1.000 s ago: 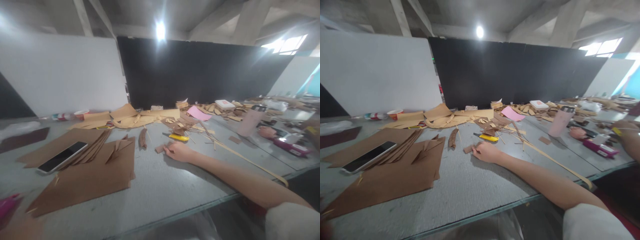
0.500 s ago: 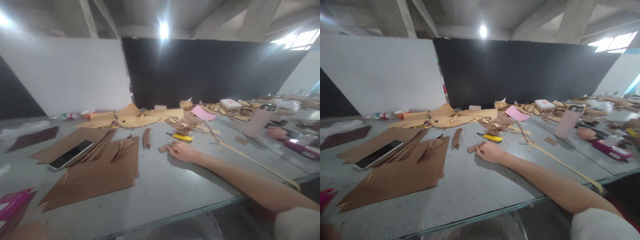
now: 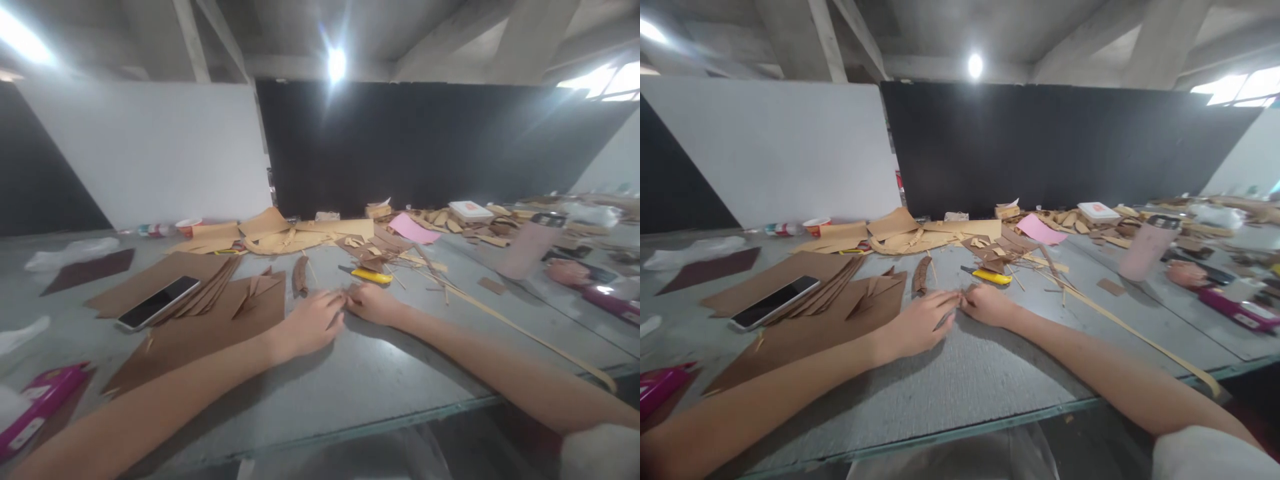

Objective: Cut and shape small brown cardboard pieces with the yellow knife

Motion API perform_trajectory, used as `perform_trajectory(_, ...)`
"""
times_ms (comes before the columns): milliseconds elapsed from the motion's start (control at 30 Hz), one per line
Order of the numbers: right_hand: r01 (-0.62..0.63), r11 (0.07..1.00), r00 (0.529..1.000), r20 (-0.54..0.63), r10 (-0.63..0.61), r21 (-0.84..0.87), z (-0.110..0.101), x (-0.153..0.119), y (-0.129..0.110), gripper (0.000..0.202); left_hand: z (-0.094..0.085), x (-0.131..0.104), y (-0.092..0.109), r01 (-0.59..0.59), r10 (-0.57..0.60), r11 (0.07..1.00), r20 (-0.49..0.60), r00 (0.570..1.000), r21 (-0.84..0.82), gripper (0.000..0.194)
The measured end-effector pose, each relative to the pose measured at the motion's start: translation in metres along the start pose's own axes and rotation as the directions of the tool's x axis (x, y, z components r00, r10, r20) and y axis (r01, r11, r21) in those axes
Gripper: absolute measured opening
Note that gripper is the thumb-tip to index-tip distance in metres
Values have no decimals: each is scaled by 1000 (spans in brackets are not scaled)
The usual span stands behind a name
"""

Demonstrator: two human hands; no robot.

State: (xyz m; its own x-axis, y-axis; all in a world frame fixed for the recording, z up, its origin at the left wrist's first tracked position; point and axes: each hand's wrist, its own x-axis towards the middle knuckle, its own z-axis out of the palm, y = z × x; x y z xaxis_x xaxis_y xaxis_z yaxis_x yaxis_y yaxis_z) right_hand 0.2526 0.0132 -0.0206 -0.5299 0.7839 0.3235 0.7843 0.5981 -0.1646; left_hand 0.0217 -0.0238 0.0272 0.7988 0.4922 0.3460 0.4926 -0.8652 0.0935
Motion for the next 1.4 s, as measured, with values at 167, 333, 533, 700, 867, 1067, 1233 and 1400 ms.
perform_trajectory(167, -1, 994, 1000, 20, 3, -109, -3, 1, -3, 52, 35, -10, -23, 105, -104, 994, 30, 994, -37, 47)
perform_trajectory(333, -104, 972, 993, 24, 111, -213, -4, -1, 3, 55, 37, -14, -23, 138, -136, 989, 38, 990, -47, 47)
perform_trajectory(533, -219, 957, 975, -70, 209, -193, -5, 3, 5, 49, 37, -15, -25, 133, -133, 989, 15, 991, -67, 46)
perform_trajectory(700, -165, 986, 983, -77, 164, -1, -2, 5, 7, 36, 32, -16, -23, 115, -115, 991, 10, 993, -72, 44)
perform_trajectory(867, -74, 978, 993, -72, 89, 195, 3, 3, 11, 25, 32, -16, -22, 117, -116, 990, 21, 993, -79, 45)
perform_trajectory(1067, -142, 945, 983, -67, 169, 294, 7, 4, 14, 28, 30, -17, -22, 115, -113, 989, 26, 993, -91, 46)
perform_trajectory(1233, -128, 928, 979, -105, 175, 351, 10, 5, 15, 22, 31, -17, -22, 115, -113, 989, 21, 993, -90, 46)
perform_trajectory(1400, 13, 909, 977, -199, 77, 417, 10, 7, 18, 14, 34, -18, -24, 118, -117, 987, 16, 993, -106, 47)
